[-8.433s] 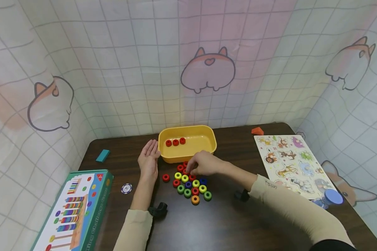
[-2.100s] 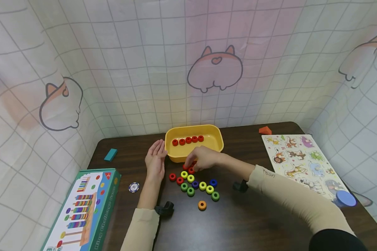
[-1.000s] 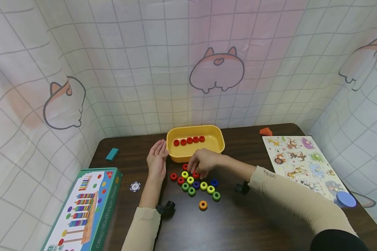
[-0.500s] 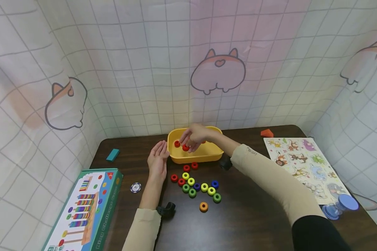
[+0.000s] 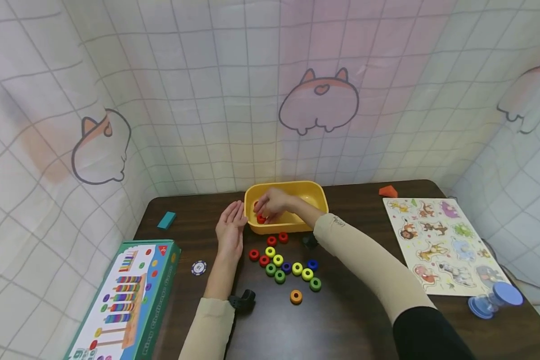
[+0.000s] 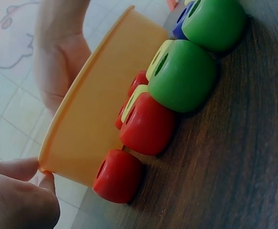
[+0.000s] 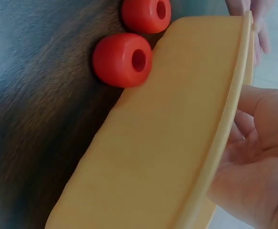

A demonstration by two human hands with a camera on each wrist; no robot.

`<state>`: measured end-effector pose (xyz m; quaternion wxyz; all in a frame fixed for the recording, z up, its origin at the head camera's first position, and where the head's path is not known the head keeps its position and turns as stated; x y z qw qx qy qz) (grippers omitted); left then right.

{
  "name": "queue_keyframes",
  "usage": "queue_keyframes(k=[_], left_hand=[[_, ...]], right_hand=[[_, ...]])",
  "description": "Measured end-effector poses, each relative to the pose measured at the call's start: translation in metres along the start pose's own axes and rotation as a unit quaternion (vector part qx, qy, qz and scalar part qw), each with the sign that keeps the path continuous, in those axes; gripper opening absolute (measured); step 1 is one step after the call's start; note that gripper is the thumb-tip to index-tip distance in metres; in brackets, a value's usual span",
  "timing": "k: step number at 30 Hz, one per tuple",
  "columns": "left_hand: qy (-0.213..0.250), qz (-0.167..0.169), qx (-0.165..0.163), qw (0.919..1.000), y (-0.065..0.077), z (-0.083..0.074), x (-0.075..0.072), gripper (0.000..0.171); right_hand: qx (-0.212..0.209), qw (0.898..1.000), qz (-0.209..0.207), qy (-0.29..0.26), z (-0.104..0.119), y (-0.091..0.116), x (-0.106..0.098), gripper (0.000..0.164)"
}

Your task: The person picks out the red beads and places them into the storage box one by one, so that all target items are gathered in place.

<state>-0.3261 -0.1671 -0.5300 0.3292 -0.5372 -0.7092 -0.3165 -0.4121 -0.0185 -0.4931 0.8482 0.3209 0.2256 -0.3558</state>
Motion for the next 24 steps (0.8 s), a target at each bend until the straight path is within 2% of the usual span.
queue_keyframes(k=[4, 10, 16, 19, 24], left_hand=[[0.005, -0.002, 0.001, 1.0000, 0.000, 0.001, 0.001, 0.057], [0.010, 0.007, -0.003, 0.9999, -0.002, 0.000, 0.001, 0.055], [0.008, 0.009, -0.004, 0.9999, -0.004, -0.004, 0.000, 0.056], [0.015, 0.009, -0.011, 0.9998, -0.003, -0.004, 0.000, 0.056], [0.029, 0.010, -0.019, 0.9993, 0.000, -0.002, 0.003, 0.056]], right_hand=[[-0.017, 1.000, -0.007, -0.009, 0.003, 0.013, -0.005, 0.032], [-0.089, 0.995, -0.009, -0.032, 0.022, 0.049, -0.008, 0.028], [-0.136, 0.990, 0.035, -0.005, 0.042, 0.085, 0.018, 0.026], [-0.134, 0.989, 0.061, 0.015, 0.040, 0.094, 0.035, 0.023], [-0.112, 0.989, 0.067, 0.063, 0.026, 0.099, 0.055, 0.021]])
Point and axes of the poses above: each hand's wrist, its own y-axis away from the middle knuckle, its own x-axis out of the palm, z = x × y, the point moved 4 cm from there along -y, towards the middle knuckle, and after that the axes turned 14 degrees about y, right-handed, at the moved point
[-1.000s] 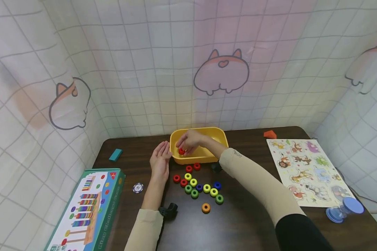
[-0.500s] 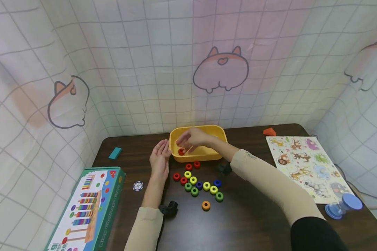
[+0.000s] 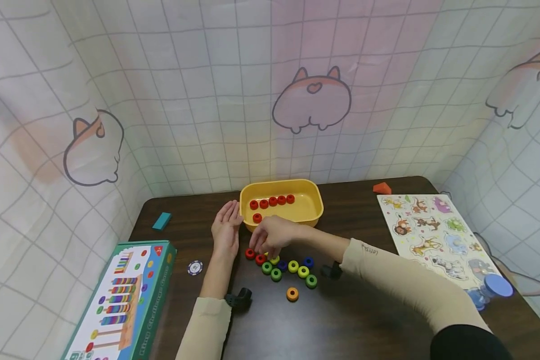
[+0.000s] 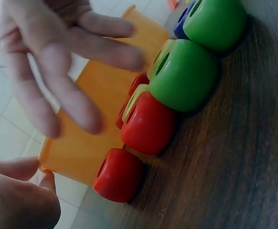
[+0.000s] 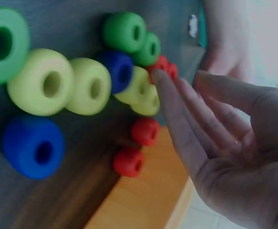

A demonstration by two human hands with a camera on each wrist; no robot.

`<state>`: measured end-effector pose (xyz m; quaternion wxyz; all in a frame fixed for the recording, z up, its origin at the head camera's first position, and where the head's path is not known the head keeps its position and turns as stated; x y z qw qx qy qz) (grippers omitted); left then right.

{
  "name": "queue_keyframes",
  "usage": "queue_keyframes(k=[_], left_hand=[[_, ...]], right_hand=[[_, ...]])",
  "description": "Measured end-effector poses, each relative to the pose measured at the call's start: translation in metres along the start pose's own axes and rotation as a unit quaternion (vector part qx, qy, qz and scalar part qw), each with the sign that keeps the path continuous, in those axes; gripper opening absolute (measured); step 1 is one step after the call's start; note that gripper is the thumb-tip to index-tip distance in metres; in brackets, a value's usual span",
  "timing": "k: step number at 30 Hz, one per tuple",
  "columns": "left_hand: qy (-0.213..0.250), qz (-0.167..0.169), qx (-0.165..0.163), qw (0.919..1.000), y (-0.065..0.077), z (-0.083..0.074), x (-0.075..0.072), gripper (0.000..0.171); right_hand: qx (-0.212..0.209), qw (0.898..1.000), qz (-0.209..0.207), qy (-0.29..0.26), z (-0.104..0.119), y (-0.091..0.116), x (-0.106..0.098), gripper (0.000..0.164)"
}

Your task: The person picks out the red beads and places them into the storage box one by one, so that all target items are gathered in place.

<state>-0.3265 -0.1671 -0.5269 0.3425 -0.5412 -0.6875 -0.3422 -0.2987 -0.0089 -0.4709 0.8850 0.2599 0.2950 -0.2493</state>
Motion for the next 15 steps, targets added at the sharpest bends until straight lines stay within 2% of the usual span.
queue_keyframes(k=[7, 15], left_hand=[[0.006, 0.003, 0.003, 1.0000, 0.001, -0.001, 0.000, 0.056], [0.001, 0.000, 0.011, 0.9999, 0.000, 0.002, -0.003, 0.056]], right_hand=[[0.013, 0.998, -0.014, 0.054, -0.006, -0.003, 0.014, 0.019], [0.060, 0.990, -0.037, 0.119, -0.007, -0.009, 0.021, 0.016]])
Point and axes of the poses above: each hand's wrist, its own y-axis away from the middle knuckle, its own x-axis out of the palm, z = x × y, the point moved 4 cm from there along -y, towards the middle knuckle, and after that the axes turned 14 degrees about y, right-handed, at the moved point
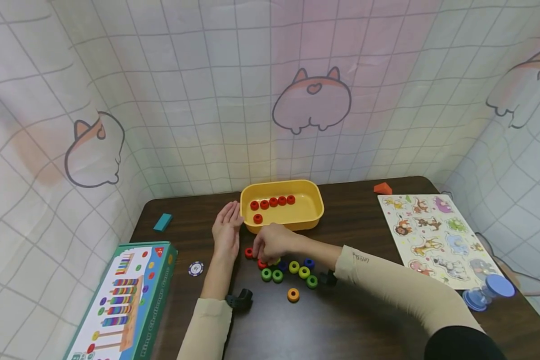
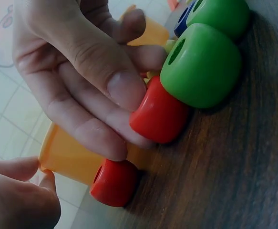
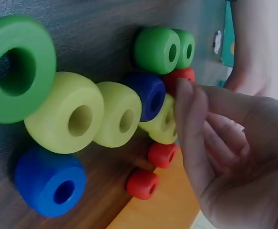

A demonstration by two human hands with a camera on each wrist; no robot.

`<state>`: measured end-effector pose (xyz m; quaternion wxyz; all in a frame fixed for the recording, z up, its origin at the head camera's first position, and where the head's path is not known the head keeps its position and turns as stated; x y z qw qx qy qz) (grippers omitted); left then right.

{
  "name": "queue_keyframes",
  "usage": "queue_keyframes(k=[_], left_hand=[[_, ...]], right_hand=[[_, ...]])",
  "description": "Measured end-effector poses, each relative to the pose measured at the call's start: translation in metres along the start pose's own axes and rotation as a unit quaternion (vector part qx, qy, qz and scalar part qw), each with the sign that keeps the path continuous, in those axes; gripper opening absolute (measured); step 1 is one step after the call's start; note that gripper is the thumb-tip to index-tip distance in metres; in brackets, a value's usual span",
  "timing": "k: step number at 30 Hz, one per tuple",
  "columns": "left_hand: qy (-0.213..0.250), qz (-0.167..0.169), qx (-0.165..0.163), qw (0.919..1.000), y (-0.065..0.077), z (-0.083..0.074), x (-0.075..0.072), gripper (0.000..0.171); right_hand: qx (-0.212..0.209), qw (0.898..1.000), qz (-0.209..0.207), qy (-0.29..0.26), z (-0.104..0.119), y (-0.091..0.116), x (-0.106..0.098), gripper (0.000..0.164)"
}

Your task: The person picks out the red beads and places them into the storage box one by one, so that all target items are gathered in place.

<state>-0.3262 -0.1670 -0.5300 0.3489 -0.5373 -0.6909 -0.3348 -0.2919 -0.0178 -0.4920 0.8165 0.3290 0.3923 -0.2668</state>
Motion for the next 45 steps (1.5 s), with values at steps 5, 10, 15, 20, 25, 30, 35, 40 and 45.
queue_keyframes(k=[5, 10, 15, 20, 25, 30, 35, 40, 45], left_hand=[[-0.004, 0.002, 0.002, 1.0000, -0.001, 0.000, 0.000, 0.056], [-0.002, -0.003, -0.003, 1.0000, 0.000, 0.000, 0.001, 0.056], [0.001, -0.004, -0.004, 1.0000, 0.000, 0.000, 0.001, 0.056], [0.000, -0.005, -0.001, 1.0000, -0.001, 0.000, 0.000, 0.056], [-0.005, -0.007, 0.000, 1.0000, -0.001, 0.001, 0.000, 0.056], [-0.006, -0.004, 0.003, 1.0000, -0.001, 0.001, 0.000, 0.056], [0.003, 0.002, 0.004, 1.0000, 0.000, -0.001, -0.001, 0.057], [0.010, 0.011, -0.004, 0.9999, 0.001, -0.003, 0.002, 0.059], [0.009, 0.014, -0.005, 0.9998, 0.003, -0.004, 0.004, 0.059]], right_hand=[[0.018, 1.000, 0.001, 0.024, 0.003, 0.001, -0.001, 0.016], [0.037, 0.999, 0.010, 0.038, 0.003, 0.004, -0.001, 0.016], [0.040, 0.999, 0.022, 0.023, 0.006, 0.006, 0.001, 0.018], [0.031, 0.998, 0.041, -0.031, 0.009, 0.006, 0.005, 0.022], [0.024, 0.996, 0.053, -0.065, 0.004, 0.007, 0.005, 0.022], [0.005, 0.993, 0.065, -0.096, 0.003, 0.011, -0.011, 0.023], [-0.014, 0.987, 0.071, -0.141, 0.005, 0.013, -0.042, 0.024], [-0.011, 0.981, 0.055, -0.184, -0.001, 0.007, -0.076, 0.028], [0.021, 0.983, 0.013, -0.184, -0.018, -0.012, -0.098, 0.026]])
Point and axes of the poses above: each hand's wrist, its own y-axis away from the middle knuckle, its own x-axis out of the palm, z = x × y, the point moved 4 cm from there along -y, towards the middle knuckle, and after that the axes turned 14 degrees about y, right-handed, at the moved point
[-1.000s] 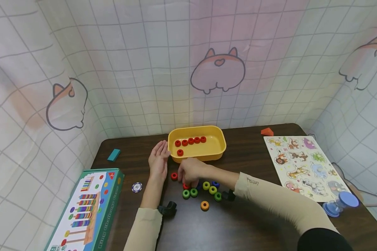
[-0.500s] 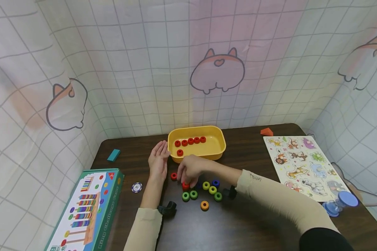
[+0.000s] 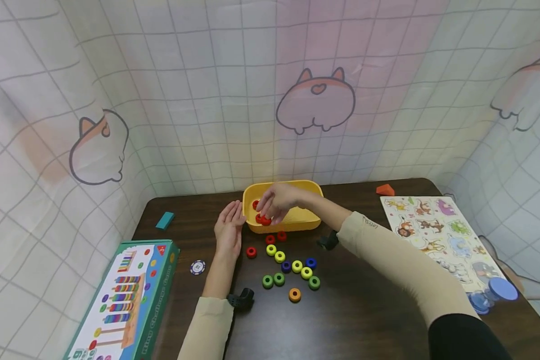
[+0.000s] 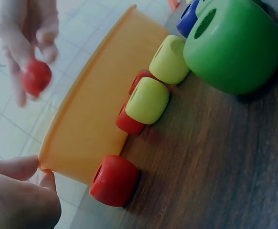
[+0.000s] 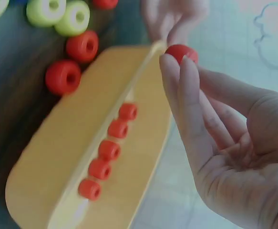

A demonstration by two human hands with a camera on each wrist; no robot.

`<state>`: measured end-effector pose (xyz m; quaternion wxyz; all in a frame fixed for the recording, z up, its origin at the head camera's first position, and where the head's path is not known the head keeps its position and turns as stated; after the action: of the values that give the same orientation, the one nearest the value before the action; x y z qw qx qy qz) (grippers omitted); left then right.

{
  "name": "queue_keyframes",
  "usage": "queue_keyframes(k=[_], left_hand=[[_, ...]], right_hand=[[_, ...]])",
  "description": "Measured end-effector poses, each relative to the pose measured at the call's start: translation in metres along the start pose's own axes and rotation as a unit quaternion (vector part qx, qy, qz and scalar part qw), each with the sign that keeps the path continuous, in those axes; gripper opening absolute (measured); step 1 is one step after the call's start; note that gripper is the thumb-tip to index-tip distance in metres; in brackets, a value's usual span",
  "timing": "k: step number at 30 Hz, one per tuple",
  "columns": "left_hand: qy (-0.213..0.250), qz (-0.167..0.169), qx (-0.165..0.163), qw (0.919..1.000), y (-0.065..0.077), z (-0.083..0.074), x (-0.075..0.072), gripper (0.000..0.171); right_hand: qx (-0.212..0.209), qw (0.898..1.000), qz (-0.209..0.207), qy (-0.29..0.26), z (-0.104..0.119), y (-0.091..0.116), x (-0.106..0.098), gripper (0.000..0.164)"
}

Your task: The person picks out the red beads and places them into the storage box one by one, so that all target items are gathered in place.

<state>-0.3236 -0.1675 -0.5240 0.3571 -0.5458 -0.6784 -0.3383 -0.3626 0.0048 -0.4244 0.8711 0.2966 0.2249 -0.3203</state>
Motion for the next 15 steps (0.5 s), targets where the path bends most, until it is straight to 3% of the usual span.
queue_keyframes(k=[9, 15], left_hand=[[-0.003, -0.011, -0.001, 0.9999, -0.003, 0.003, -0.001, 0.058], [0.001, -0.016, -0.001, 0.9999, -0.005, 0.004, -0.003, 0.056]], right_hand=[[0.063, 0.993, -0.097, 0.035, -0.041, -0.031, -0.011, 0.025], [0.055, 0.990, -0.105, 0.075, -0.057, -0.043, 0.002, 0.020]])
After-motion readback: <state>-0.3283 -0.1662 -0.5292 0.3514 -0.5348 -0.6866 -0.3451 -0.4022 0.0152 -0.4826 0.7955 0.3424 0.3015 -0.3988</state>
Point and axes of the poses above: each hand's wrist, its own y-axis away from the middle knuckle, its own x-axis out of the palm, z = x × y, the point moved 4 cm from there along -y, towards the middle knuckle, and after that the axes turned 14 degrees about y, right-handed, at the moved point
